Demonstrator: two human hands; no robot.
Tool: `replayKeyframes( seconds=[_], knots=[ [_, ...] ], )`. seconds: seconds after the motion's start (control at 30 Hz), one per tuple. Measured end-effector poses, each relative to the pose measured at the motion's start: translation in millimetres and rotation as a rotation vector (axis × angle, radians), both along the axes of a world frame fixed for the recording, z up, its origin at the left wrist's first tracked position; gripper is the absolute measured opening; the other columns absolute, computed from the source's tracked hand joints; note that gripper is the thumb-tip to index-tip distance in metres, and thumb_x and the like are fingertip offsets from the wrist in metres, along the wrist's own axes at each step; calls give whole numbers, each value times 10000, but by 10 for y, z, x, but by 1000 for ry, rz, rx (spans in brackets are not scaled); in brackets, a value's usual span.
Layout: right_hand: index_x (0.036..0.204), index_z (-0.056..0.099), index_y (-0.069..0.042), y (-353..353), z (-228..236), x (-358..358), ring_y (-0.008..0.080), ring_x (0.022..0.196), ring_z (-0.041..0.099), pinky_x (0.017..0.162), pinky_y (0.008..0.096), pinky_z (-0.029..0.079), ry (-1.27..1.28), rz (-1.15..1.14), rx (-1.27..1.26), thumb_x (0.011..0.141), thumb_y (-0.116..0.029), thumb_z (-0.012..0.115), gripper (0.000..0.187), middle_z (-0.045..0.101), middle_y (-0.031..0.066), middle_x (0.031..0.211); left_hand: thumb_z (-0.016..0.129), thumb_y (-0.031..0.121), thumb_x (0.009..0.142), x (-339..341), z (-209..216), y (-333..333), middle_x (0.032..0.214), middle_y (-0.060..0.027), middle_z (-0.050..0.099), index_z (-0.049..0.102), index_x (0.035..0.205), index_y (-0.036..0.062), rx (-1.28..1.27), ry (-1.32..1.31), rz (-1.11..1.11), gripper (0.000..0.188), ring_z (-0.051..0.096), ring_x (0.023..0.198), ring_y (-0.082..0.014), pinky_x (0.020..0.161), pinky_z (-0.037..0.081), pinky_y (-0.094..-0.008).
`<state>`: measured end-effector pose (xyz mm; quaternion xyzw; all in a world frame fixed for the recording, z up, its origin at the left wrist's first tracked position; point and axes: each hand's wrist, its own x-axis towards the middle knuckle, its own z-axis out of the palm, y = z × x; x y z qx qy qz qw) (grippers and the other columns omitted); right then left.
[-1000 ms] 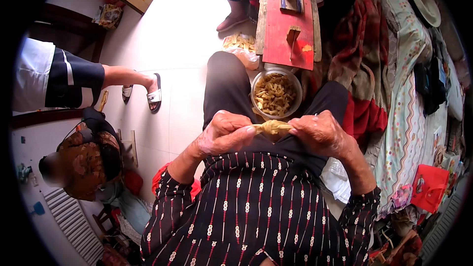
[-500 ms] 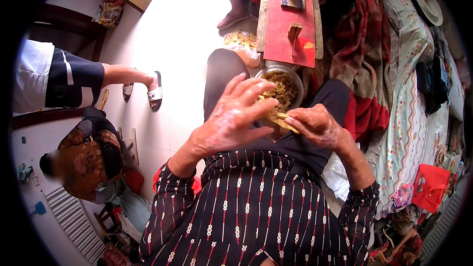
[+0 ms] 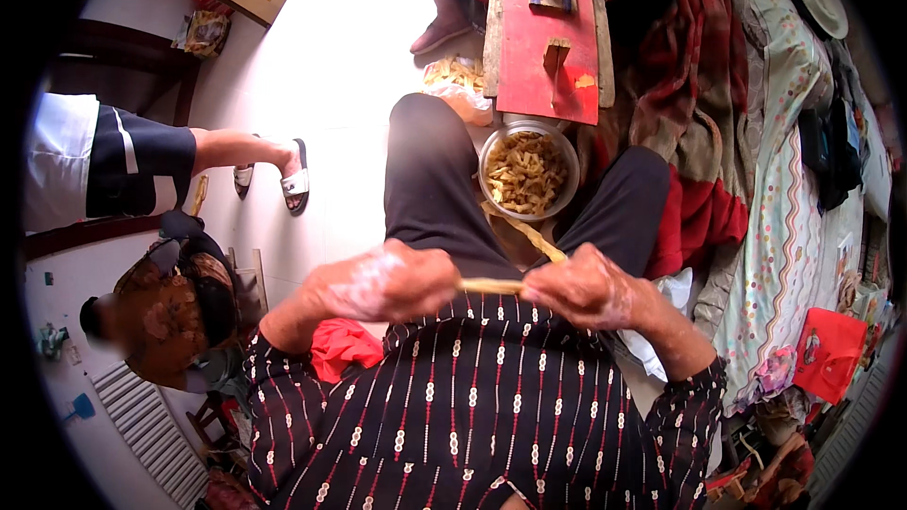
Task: The person prepares and knots long strips of food material by hand, placing the finished items into a bowl.
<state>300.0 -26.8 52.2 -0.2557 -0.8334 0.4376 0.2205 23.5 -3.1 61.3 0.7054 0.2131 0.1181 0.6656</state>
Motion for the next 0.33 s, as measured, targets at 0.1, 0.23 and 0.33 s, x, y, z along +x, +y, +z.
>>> replayKeyframes(
  seconds=[0.1,0.23,0.33],
  knots=[
    [799,550,-29,252,-105,-119,324,555,565,482,401,439,141,-129,36,891,-124,583,137,545,140,639,515,68,924,-76,77,282,688,-109,639,538,935,-13,334,215,72,84,671,644,-233,565,517,-322],
    [822,537,-14,741,-201,33,350,612,557,567,412,447,12,-231,50,934,-153,499,182,518,177,646,510,140,948,143,-162,764,684,-81,631,550,980,-17,343,220,250,165,666,691,-169,600,506,-292],
    [992,597,-1,1090,-377,237,255,752,668,644,369,501,-64,-323,-92,935,-182,518,206,635,178,782,526,242,951,385,-515,1180,839,-153,613,572,992,4,363,131,281,246,585,816,-225,756,466,-354]
  ],
)
